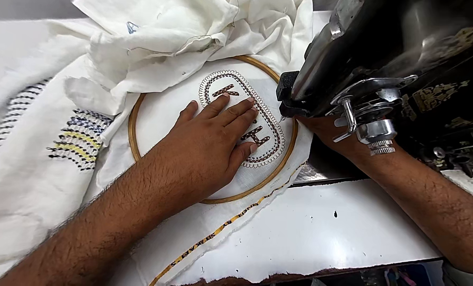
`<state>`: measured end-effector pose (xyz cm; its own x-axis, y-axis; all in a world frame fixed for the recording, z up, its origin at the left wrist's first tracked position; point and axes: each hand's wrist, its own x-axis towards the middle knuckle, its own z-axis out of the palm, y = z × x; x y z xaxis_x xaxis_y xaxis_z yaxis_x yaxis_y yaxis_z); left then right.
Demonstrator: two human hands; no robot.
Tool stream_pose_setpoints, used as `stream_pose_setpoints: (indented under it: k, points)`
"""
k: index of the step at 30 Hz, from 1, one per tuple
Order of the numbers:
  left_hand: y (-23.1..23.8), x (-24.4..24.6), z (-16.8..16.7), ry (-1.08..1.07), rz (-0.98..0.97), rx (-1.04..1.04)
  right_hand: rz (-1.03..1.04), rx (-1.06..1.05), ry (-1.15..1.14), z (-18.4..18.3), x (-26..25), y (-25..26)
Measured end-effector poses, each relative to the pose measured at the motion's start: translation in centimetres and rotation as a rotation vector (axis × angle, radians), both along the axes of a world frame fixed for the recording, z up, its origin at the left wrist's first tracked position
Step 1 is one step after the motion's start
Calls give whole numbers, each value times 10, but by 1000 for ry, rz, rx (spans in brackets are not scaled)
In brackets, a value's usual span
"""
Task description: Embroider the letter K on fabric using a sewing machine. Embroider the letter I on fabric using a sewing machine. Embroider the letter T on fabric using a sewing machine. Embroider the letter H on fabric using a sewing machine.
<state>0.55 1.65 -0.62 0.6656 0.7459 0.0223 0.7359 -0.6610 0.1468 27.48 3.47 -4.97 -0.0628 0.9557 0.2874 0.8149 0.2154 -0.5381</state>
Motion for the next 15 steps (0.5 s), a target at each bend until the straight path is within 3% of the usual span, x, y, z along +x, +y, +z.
stream_pose_setpoints:
  k: [3,8,15]
  points:
    - [0,0,0,-3,5,-1,2,1,-25,-2,3,1]
    - [0,1,0,-9,7,-1,65,-45,-69,39,-7,-23]
    - [2,-1,-1,-6,15,-12,68,-86,76,16,-2,-14]
